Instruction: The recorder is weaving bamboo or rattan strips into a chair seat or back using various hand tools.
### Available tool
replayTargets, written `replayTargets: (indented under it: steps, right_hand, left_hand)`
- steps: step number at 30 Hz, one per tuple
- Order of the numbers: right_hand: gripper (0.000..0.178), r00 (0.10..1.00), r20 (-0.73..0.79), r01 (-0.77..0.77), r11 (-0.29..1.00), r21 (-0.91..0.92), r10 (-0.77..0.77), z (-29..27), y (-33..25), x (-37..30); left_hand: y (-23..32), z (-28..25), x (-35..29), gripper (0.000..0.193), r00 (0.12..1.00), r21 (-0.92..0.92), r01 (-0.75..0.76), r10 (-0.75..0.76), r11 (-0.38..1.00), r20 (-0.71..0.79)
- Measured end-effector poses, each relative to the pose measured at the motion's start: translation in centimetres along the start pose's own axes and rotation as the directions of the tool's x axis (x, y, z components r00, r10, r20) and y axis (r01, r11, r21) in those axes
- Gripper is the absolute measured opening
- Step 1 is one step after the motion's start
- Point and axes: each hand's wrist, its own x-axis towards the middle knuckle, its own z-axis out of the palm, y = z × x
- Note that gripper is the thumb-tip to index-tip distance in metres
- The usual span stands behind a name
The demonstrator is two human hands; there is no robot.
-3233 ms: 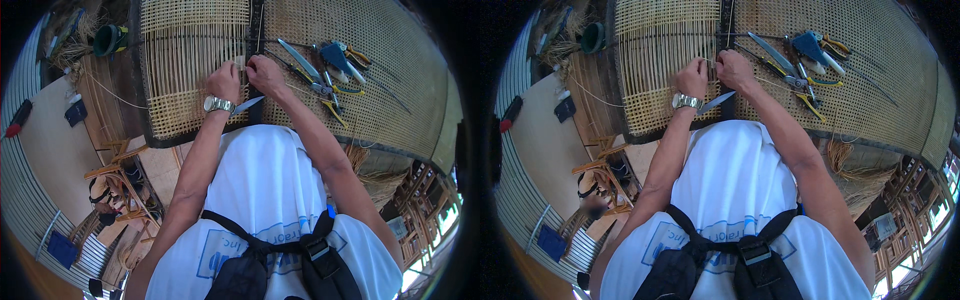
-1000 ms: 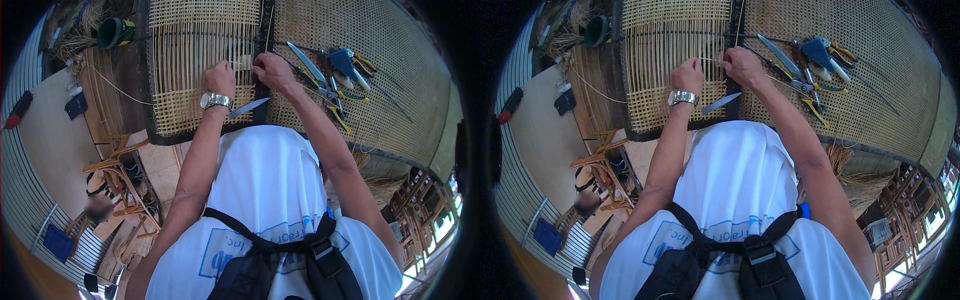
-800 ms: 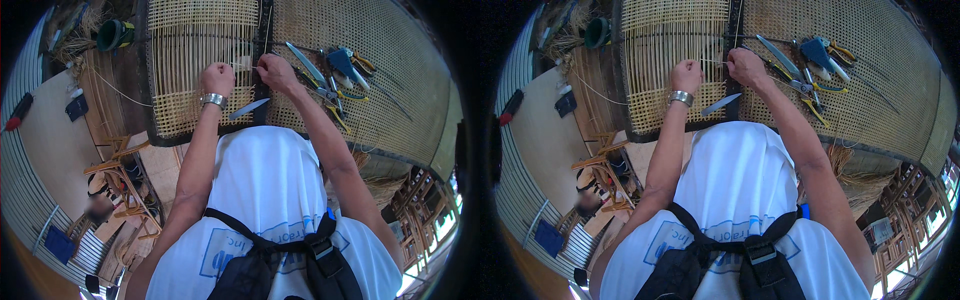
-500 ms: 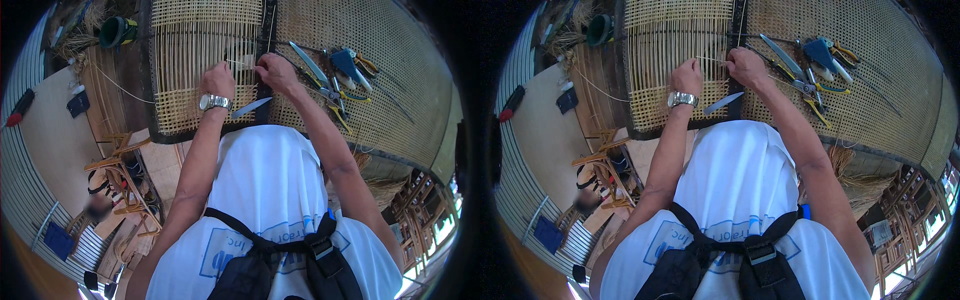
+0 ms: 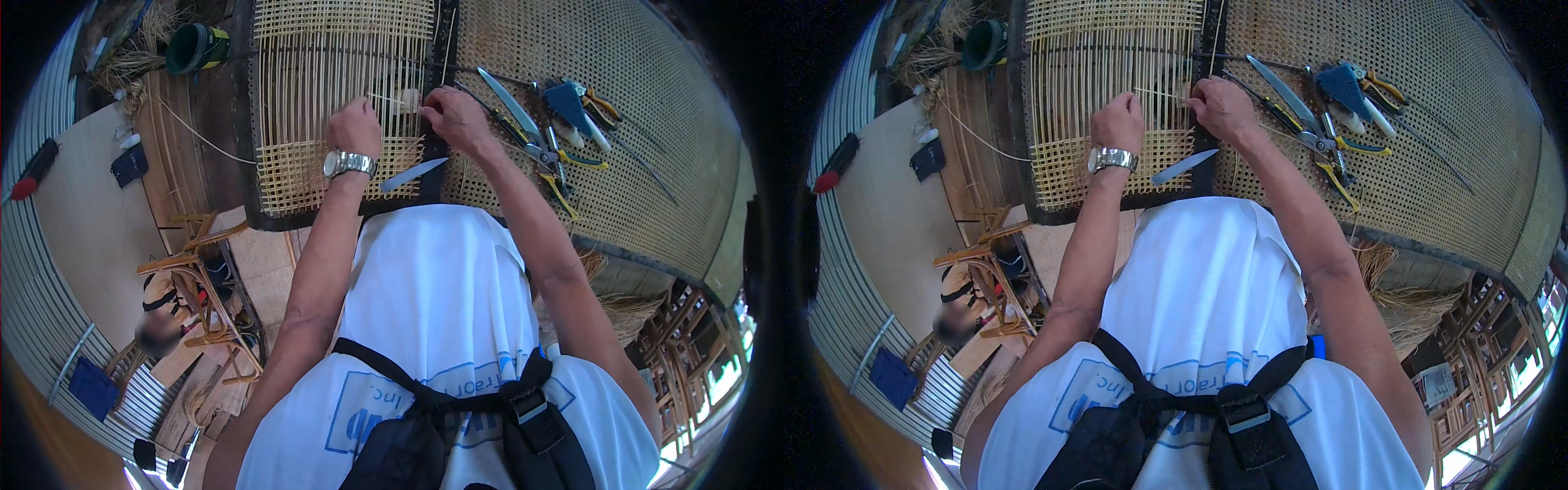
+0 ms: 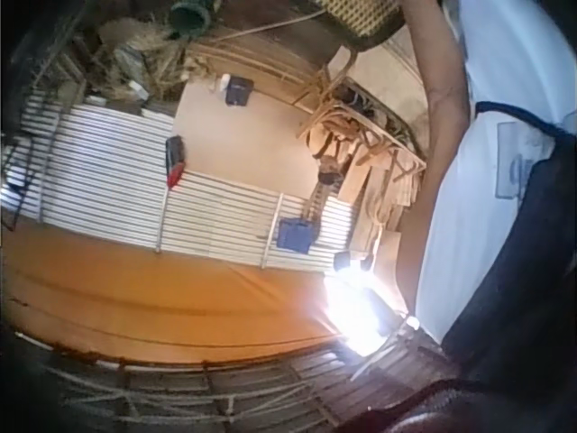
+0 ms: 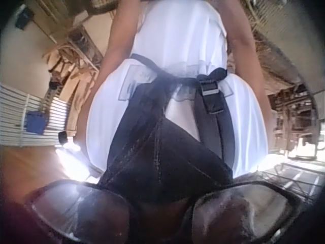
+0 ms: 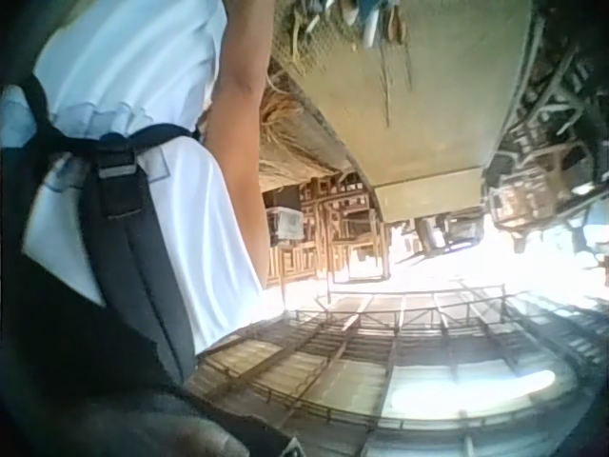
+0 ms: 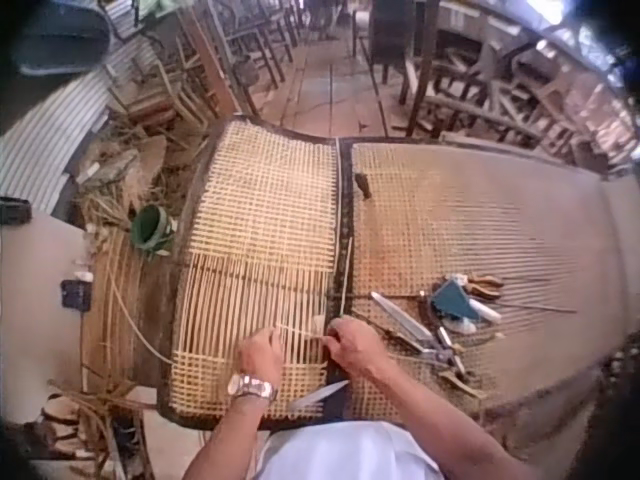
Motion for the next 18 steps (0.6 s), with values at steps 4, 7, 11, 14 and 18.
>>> replayTargets:
  steps: [4,7,11,14,18]
  right_hand:
    - [0.017,1.0,0.014,0.019,0.997,-0.068,-0.018,0.2,0.6,0.3]
    - [0.016,1.0,0.025,0.015,0.998,-0.063,-0.013,0.2,0.6,0.3]
    - [0.017,0.999,-0.044,0.015,0.999,-0.041,-0.017,0.5,-0.6,0.2]
    - [0.018,0.999,-0.026,0.025,0.999,-0.027,-0.026,0.2,-0.6,0.1]
    - [0.016,1.0,0.007,0.026,0.998,-0.053,-0.026,-0.4,-0.4,0.1]
  left_hand:
    - [-0.3,0.9,-0.1,0.023,0.995,-0.075,-0.012,0.005,0.997,-0.103]
    - [-1.1,0.9,0.6,0.024,0.989,-0.336,0.146,-0.141,0.93,0.039]
    - [-2.0,1.2,1.0,0.025,0.983,-0.389,0.178,-0.148,0.904,0.106]
    - [-1.2,0.2,0.3,0.023,0.997,-0.209,0.065,-0.072,0.976,-0.026]
    - [-0.8,-0.2,0.1,0.023,0.997,-0.001,0.023,-0.023,1.0,-0.078]
